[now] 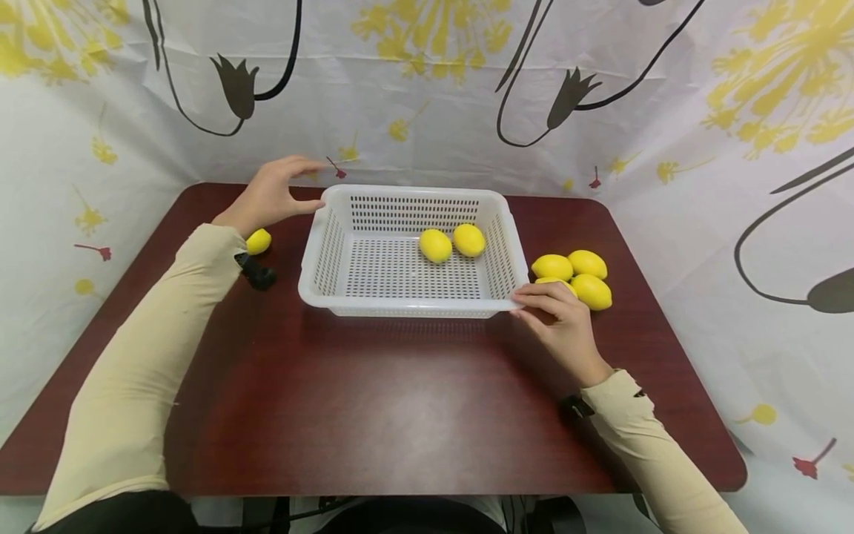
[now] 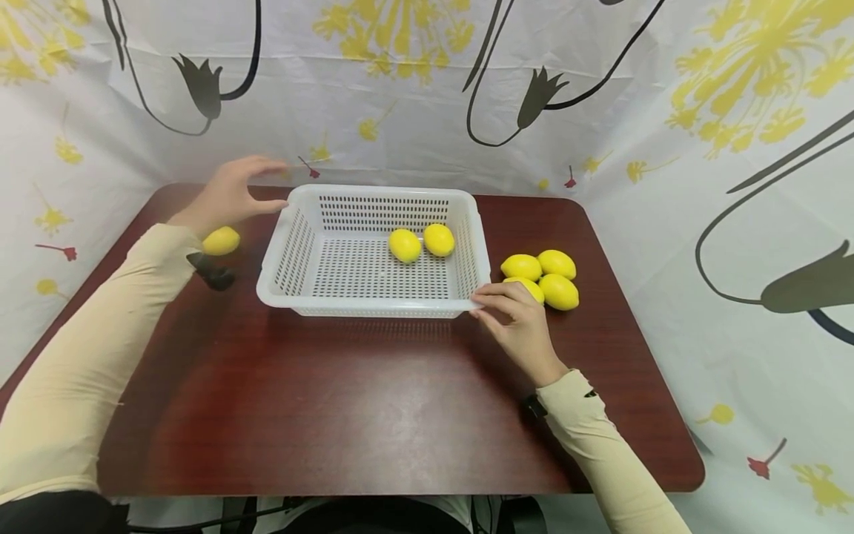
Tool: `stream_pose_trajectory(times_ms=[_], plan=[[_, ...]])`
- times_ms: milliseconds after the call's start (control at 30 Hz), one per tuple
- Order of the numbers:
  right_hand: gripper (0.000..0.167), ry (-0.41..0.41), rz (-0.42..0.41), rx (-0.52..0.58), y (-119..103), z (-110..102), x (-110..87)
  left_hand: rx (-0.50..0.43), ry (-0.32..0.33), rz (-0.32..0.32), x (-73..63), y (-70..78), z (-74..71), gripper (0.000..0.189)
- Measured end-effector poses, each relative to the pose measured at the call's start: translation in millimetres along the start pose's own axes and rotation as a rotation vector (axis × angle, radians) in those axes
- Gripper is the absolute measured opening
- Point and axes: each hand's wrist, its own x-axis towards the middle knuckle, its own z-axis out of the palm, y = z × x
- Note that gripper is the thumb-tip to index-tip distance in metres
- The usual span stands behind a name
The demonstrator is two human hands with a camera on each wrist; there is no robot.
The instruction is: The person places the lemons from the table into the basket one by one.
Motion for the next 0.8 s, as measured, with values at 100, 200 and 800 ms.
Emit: stream_pose_trajectory(times_ms=[100, 200, 800], plan=[[0.045, 0.002, 0.002, -0.001, 0, 0, 0.0, -0.004, 0.011, -0.013, -4.5, -7.2, -1.8, 0.066], [0.043, 0.002, 0.004, 0.002, 0, 0, 0.0, 0.001, 0.023, -0.028, -10.4, -15.0, -3.7, 0.065], [0.042, 0.016, -0.010, 0.019, -3, 1, 1.9, 0.054, 0.038, -0.176, -51.9, -44.1, -9.6, 0.065]])
